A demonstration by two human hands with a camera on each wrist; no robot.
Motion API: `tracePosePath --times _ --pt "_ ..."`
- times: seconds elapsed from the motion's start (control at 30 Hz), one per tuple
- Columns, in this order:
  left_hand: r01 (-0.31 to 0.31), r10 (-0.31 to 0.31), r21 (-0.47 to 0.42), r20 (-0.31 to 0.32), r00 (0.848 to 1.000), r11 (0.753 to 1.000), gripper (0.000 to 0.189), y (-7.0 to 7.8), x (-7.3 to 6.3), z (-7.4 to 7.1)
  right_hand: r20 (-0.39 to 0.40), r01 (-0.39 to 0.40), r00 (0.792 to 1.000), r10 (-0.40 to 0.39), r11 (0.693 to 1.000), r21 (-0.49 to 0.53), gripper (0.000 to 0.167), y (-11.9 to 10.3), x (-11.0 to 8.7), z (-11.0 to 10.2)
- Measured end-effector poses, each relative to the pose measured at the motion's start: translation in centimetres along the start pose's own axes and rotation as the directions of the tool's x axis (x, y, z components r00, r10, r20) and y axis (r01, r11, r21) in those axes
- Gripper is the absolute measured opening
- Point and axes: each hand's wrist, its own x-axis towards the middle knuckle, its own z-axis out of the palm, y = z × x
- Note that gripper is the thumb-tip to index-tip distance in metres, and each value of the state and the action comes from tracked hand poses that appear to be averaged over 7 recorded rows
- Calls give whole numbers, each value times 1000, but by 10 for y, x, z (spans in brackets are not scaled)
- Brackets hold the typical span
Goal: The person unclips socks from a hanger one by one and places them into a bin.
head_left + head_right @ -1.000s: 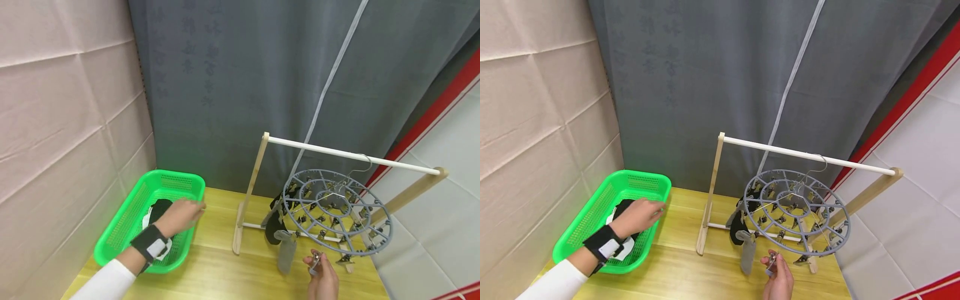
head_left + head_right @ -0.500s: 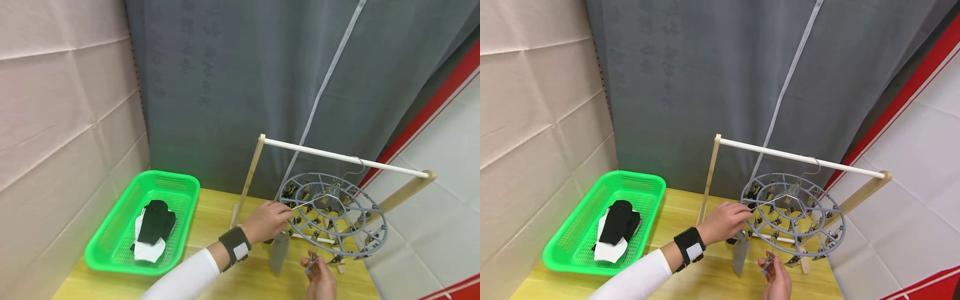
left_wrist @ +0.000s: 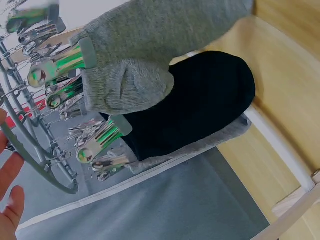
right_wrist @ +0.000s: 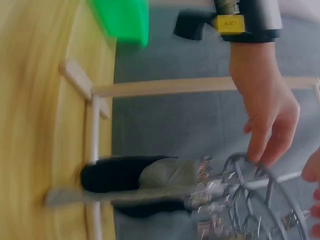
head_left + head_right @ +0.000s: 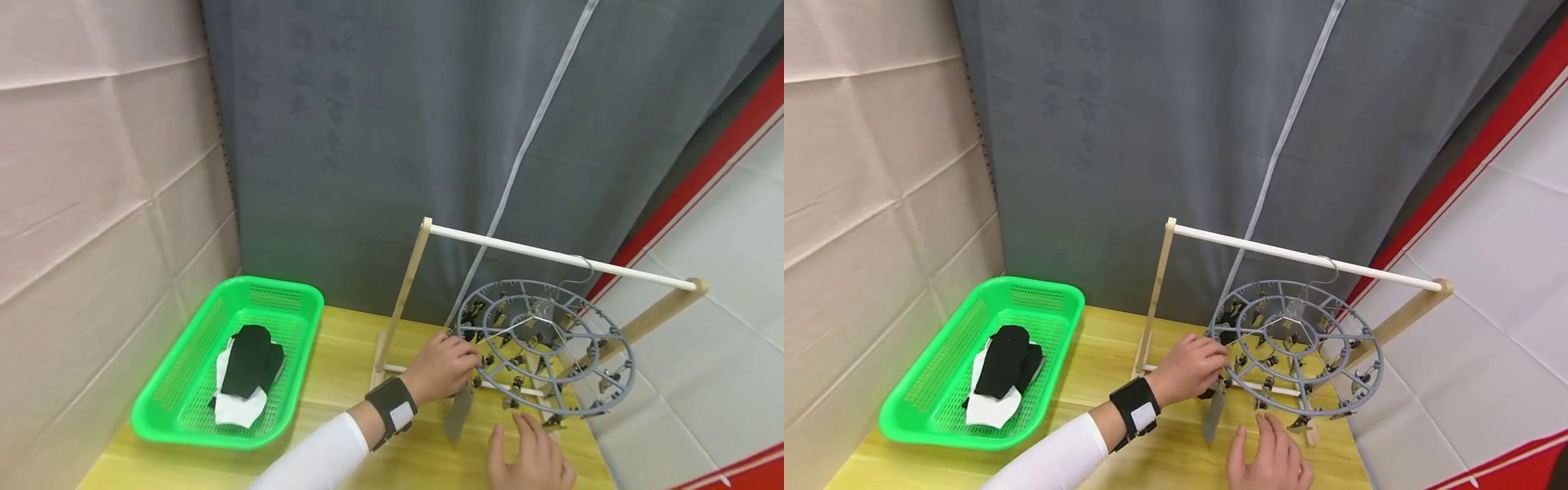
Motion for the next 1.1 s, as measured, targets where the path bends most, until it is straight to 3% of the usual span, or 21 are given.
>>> tracePosePath --times 0.03,0.07,0.13,0.27,0.43,0.57,0.7,0.87,0.97,1.03,1.1 --pt "5 -5 5 -5 1000 1000 12 2 -1 0 -78 124 989 -129 990 -72 40 -1 2 1" --pt "11 -11 10 -9 1000 1000 12 4 -2 0 -121 225 963 -240 966 -123 44 -1 6 2" --pt "19 -19 13 -19 1000 1000 13 8 -4 -1 -100 350 924 -369 922 -167 49 -1 16 5" --pt "22 -23 -24 -47 999 999 13 19 -7 -4 12 448 891 -453 876 -179 51 3 34 10" --pt "11 -17 -85 -74 997 996 16 27 -9 -9 -48 483 866 -497 858 -178 48 11 42 12" --pt "46 -55 -92 -101 993 995 24 19 -7 -9 -84 485 860 -503 858 -172 43 17 44 14" --pt "93 -97 -74 -53 994 993 29 12 -5 -3 -111 455 877 -468 882 -120 30 27 44 17" --pt "83 -83 -11 -22 996 997 17 9 -2 0 -302 433 863 -404 901 33 15 31 44 21" --pt "67 -67 5 -36 997 998 13 11 -1 -3 -422 395 846 -326 914 86 13 31 39 25" --pt "55 -55 -6 -52 997 998 11 14 -1 -6 -478 384 830 -288 916 115 21 32 33 28" --pt "47 -49 -30 -64 997 998 9 18 0 -9 -493 360 835 -246 921 151 34 34 24 33"
